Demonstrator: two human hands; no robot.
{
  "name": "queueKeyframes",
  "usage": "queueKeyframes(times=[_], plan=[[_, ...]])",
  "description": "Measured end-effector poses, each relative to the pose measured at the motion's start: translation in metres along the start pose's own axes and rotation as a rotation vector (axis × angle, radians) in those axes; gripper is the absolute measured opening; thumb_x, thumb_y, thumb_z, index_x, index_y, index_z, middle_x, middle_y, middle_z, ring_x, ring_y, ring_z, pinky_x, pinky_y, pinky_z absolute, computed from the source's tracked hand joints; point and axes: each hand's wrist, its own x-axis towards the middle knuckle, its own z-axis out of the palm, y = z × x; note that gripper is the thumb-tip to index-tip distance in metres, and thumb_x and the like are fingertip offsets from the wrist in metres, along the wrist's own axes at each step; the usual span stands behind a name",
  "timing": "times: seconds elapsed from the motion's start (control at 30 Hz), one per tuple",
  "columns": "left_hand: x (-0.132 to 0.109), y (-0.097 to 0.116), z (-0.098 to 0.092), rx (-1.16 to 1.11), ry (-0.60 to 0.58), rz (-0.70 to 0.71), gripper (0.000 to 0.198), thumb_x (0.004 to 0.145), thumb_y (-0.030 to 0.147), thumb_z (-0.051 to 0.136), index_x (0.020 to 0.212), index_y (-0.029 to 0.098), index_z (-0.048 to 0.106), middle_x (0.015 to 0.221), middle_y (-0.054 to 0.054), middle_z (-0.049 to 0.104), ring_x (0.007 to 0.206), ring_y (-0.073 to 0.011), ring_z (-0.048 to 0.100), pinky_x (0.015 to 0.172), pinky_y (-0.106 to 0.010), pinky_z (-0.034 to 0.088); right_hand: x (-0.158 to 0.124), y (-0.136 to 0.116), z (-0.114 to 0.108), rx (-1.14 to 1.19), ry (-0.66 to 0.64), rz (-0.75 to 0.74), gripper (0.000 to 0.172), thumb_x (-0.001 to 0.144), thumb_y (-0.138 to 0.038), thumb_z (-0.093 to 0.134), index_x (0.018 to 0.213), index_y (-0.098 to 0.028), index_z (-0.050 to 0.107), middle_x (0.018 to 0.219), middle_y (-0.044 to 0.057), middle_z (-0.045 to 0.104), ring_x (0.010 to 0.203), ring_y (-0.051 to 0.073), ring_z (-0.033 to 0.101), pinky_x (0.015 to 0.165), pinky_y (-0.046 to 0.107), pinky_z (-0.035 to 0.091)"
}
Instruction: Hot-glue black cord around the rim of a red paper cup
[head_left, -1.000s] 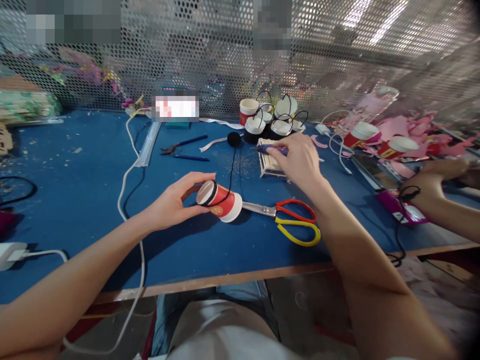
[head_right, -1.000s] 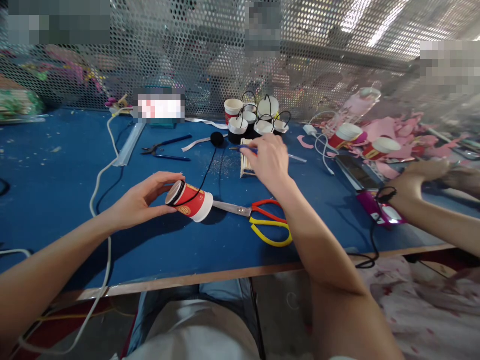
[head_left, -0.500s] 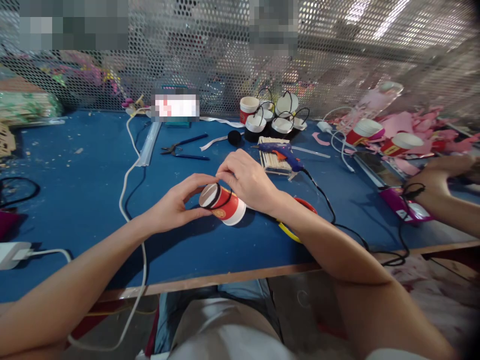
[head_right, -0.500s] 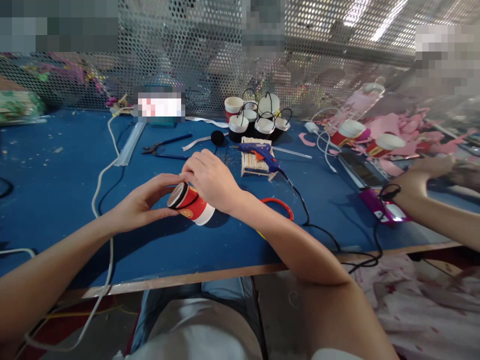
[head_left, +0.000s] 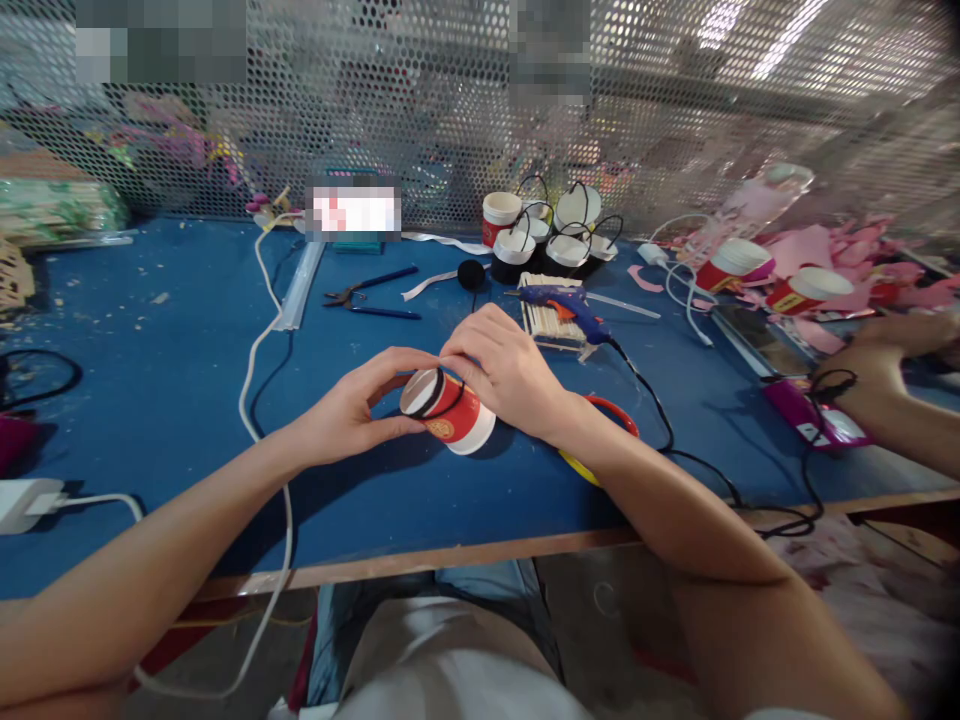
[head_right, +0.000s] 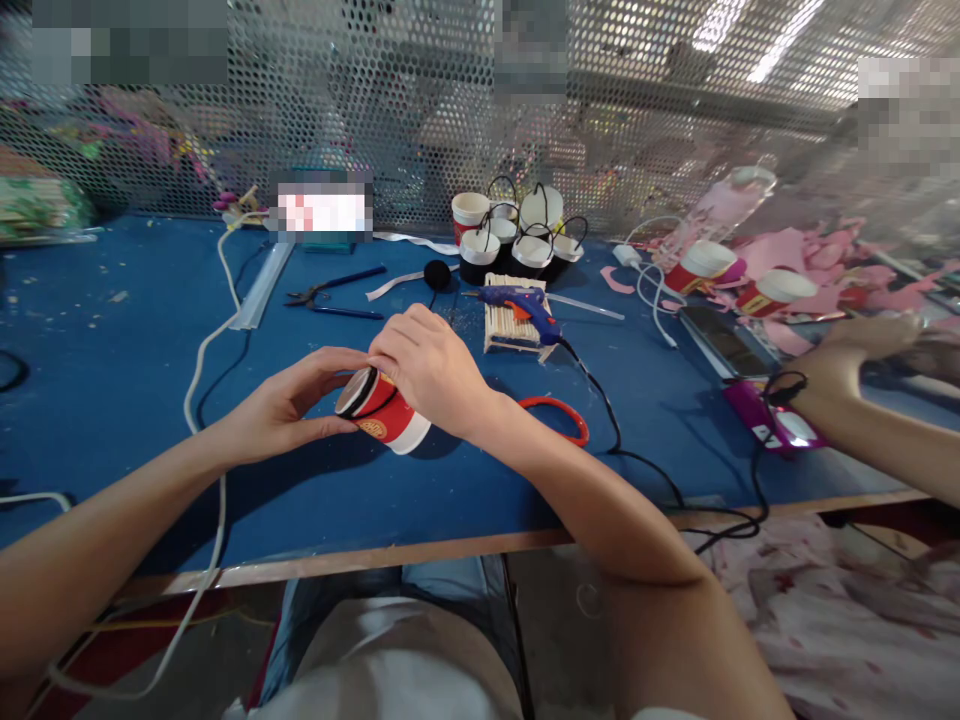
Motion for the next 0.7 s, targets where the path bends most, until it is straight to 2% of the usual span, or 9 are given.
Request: queueKeyframes(times=[0.1,0.2,0.37,0.43,0.5,0.57,0.63,0.7], plan=[[0.000,0.001,0.000,0.016,-0.003,0.031,0.055,0.076,0.019,0.069,0.127,0.026,0.050,0.127,-0.010,0.052,0.118,-0.0237,0.051,0.104,-0.039,0.042,0.001,-0.003,-0.003,-0.057,-0.027,-0.048,0.021,0.093,-0.023,0.042,0.077,-0.019,0.055,0.079,0.008,0.062,0.078,0.019,0.049,0.075,0.037,0.042],[-0.001,0.004,0.000,0.050,0.000,0.039,0.057,0.076,0.019,0.070,0.128,0.028,0.049,0.128,-0.009,0.051,0.119,-0.0246,0.051,0.105,-0.041,0.042,0.001,-0.008,-0.008,0.038,0.041,-0.022,0.018,0.092,-0.020,0.042,0.077,-0.020,0.052,0.078,0.006,0.059,0.077,0.018,0.048,0.074,0.036,0.042],[-0.001,0.005,-0.001,0.042,0.006,-0.004,0.057,0.077,0.022,0.069,0.130,0.026,0.047,0.126,-0.010,0.052,0.117,-0.0252,0.052,0.101,-0.041,0.045,-0.003,-0.020,-0.023,0.279,0.180,0.168,0.015,0.091,-0.020,0.042,0.077,-0.021,0.046,0.076,0.002,0.052,0.073,0.014,0.049,0.068,0.031,0.042],[-0.001,0.005,-0.001,0.022,0.017,-0.014,0.056,0.077,0.022,0.068,0.129,0.025,0.048,0.125,-0.010,0.052,0.116,-0.0241,0.053,0.102,-0.040,0.045,-0.007,-0.021,-0.029,0.339,0.194,0.274,0.020,0.093,-0.025,0.039,0.074,-0.021,0.044,0.072,0.000,0.051,0.068,0.012,0.048,0.064,0.029,0.041],[0.000,0.005,-0.001,0.012,0.029,-0.020,0.056,0.077,0.022,0.069,0.129,0.025,0.049,0.125,-0.010,0.052,0.117,-0.0242,0.053,0.102,-0.039,0.045,-0.012,-0.017,-0.032,0.314,0.159,0.415,0.029,0.094,-0.030,0.037,0.067,-0.021,0.043,0.065,-0.001,0.049,0.062,0.012,0.047,0.061,0.028,0.040],[0.000,0.005,-0.001,0.009,0.039,-0.032,0.056,0.076,0.022,0.070,0.129,0.026,0.049,0.127,-0.010,0.051,0.118,-0.0246,0.052,0.103,-0.039,0.044,-0.018,-0.009,-0.031,0.237,0.082,0.542,0.026,0.091,-0.031,0.045,0.068,-0.020,0.049,0.065,0.000,0.054,0.063,0.012,0.051,0.063,0.029,0.041],[0.001,0.005,0.000,0.005,0.048,-0.047,0.057,0.076,0.022,0.070,0.129,0.026,0.050,0.128,-0.009,0.050,0.119,-0.0248,0.051,0.104,-0.040,0.043,-0.024,-0.001,-0.025,0.216,-0.019,0.606,0.011,0.085,-0.027,0.053,0.085,-0.018,0.059,0.083,0.004,0.065,0.077,0.015,0.058,0.071,0.030,0.044],[0.001,0.005,0.001,0.002,0.054,-0.062,0.057,0.075,0.023,0.071,0.128,0.026,0.050,0.129,-0.009,0.050,0.119,-0.0247,0.052,0.105,-0.041,0.043,-0.028,0.003,-0.017,0.302,-0.139,0.621,0.019,0.086,-0.029,0.053,0.098,-0.018,0.062,0.099,0.006,0.067,0.089,0.018,0.060,0.077,0.032,0.045]])
